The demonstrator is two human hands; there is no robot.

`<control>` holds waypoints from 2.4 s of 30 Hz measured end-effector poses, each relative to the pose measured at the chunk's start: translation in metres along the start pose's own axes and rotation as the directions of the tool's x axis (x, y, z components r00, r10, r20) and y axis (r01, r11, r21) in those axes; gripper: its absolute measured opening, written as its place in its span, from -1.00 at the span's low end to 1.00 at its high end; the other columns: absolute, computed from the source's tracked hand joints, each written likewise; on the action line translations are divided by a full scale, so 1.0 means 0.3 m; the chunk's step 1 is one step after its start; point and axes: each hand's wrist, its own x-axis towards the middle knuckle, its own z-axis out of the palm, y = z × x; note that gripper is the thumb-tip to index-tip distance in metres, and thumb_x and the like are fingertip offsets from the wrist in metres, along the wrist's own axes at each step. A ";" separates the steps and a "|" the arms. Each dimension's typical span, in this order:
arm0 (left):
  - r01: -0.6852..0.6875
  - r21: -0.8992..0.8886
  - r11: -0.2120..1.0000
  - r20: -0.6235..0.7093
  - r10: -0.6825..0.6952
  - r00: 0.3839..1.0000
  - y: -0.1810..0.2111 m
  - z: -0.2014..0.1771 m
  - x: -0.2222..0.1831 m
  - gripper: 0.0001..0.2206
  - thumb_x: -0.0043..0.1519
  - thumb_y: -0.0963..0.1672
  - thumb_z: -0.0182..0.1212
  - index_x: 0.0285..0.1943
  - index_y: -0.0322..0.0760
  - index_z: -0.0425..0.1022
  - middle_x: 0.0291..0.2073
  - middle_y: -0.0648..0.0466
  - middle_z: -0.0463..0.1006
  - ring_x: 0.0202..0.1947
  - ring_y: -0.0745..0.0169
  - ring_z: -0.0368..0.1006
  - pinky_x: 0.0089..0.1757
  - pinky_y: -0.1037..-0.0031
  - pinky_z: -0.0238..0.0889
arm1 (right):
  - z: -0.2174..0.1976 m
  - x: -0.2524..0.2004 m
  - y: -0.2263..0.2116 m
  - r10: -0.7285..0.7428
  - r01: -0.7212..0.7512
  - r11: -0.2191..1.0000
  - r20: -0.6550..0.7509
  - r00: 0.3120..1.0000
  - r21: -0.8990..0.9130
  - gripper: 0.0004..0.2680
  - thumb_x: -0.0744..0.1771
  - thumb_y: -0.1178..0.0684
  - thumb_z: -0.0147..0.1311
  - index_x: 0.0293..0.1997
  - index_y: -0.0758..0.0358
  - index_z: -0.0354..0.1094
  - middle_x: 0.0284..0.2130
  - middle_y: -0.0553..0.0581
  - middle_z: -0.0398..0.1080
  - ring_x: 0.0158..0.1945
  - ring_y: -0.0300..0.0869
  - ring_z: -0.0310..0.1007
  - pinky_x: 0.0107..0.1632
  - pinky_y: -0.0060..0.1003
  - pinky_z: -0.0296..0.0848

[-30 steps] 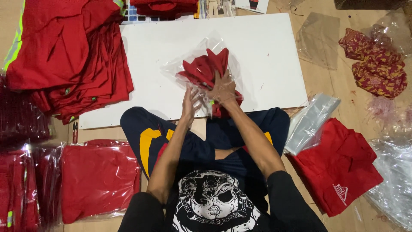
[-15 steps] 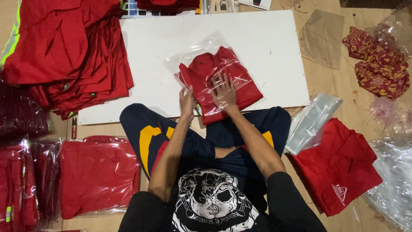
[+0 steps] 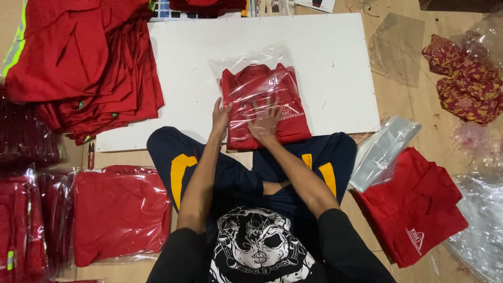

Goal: The person folds a red long-sleeved work shirt by hand, smoothing the fabric, folding in the sleeves and sides, and then placing the folded shirt into a plastic bag.

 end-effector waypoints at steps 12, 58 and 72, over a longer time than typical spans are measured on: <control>0.001 0.109 0.994 0.051 -0.007 0.999 0.125 0.014 -0.085 -0.26 0.32 -0.09 0.30 0.59 -0.35 -0.09 0.28 -0.43 0.32 0.23 -0.41 0.38 0.04 -0.03 0.43 | 0.080 0.151 -0.075 -0.154 0.458 0.696 -0.508 0.848 0.553 -0.53 0.35 0.11 0.12 0.43 0.39 0.04 0.10 0.35 0.39 0.45 0.17 0.07 0.46 0.14 -0.07; 0.052 0.479 0.876 -0.179 0.039 0.983 0.075 0.015 -0.067 -0.32 0.19 -0.08 0.41 0.48 -0.32 0.20 0.18 -0.25 0.48 0.16 -0.24 0.48 0.04 0.05 0.44 | -0.020 0.191 0.103 0.131 -0.099 0.976 -0.159 0.979 0.195 -0.50 0.48 -0.25 -0.40 0.58 0.24 -0.25 0.56 0.21 -0.42 0.60 0.04 -0.41 0.53 0.09 -0.25; 0.026 0.425 0.905 -0.079 0.008 0.997 0.126 0.023 -0.152 -0.38 0.25 -0.16 0.29 0.50 -0.36 0.14 0.29 -0.30 0.37 0.13 -0.38 0.48 0.04 0.00 0.42 | 0.041 0.278 0.103 0.080 0.085 0.931 -0.428 0.900 0.355 -0.50 0.35 0.12 0.02 0.50 0.35 -0.04 0.46 0.42 -0.05 0.47 0.26 0.03 0.46 0.10 0.01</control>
